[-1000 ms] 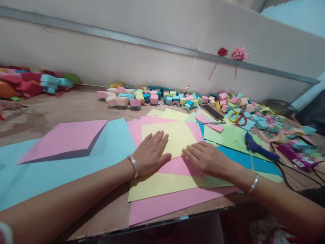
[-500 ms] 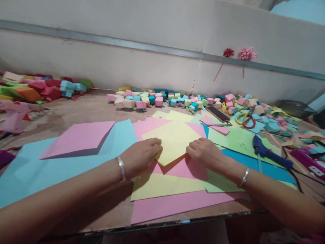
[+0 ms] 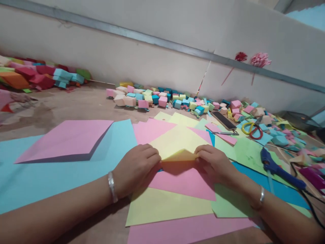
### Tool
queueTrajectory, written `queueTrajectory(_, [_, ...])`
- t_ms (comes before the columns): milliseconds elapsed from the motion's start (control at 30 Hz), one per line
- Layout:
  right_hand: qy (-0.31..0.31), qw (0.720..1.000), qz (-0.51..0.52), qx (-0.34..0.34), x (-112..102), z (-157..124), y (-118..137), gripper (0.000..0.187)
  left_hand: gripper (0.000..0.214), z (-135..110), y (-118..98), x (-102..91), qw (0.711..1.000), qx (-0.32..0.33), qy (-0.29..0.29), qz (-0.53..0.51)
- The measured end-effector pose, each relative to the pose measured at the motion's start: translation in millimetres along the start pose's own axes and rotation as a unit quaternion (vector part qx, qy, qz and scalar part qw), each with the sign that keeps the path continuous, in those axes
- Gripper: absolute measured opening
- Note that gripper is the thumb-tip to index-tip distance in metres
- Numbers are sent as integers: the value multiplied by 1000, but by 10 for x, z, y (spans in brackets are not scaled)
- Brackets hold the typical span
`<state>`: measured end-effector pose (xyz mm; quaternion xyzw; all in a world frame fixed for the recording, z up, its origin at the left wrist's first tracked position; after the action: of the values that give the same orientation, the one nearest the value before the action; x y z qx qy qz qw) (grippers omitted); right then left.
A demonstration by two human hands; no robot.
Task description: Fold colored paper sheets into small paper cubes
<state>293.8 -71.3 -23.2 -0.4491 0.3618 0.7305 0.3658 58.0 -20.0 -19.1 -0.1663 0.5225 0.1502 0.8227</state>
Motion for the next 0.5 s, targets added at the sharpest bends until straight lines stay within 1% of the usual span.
queueTrajectory(100, [32, 997, 66, 39, -3, 1, -88, 20, 23, -49, -91, -25, 1000, -24, 4, -10])
queueTrajectory(200, [48, 996, 58, 47, -36, -11, -81, 18, 23, -77, -129, -36, 998, -47, -19, -39])
queueTrajectory(267, [45, 996, 59, 41, -51, -18, -23, 15, 23, -88, -142, -34, 996, -49, -37, -58])
queueTrajectory(333, [31, 997, 63, 44, -45, -18, 41, 18, 23, -96, -160, -24, 995, -43, -47, -75])
queueTrajectory(400, [11, 996, 56, 71, -14, -15, 73, 25, 23, -109, -182, -12, 994, -43, -50, -86])
queueTrajectory(500, [-4, 991, 21, 129, 57, -18, 46, 31, 18, -147, -204, 8, 991, -76, -51, -97])
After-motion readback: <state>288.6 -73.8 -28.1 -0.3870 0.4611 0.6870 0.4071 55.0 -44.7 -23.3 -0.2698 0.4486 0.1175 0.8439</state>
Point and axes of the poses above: each hand's wrist, its own z-axis towards the middle knuckle, its own x-axis out of the palm, y = z × x, the point moved 4 cm from there along z, towards the middle knuckle, and after that the axes turned 1 degree about -z, right-handed, at the moved point
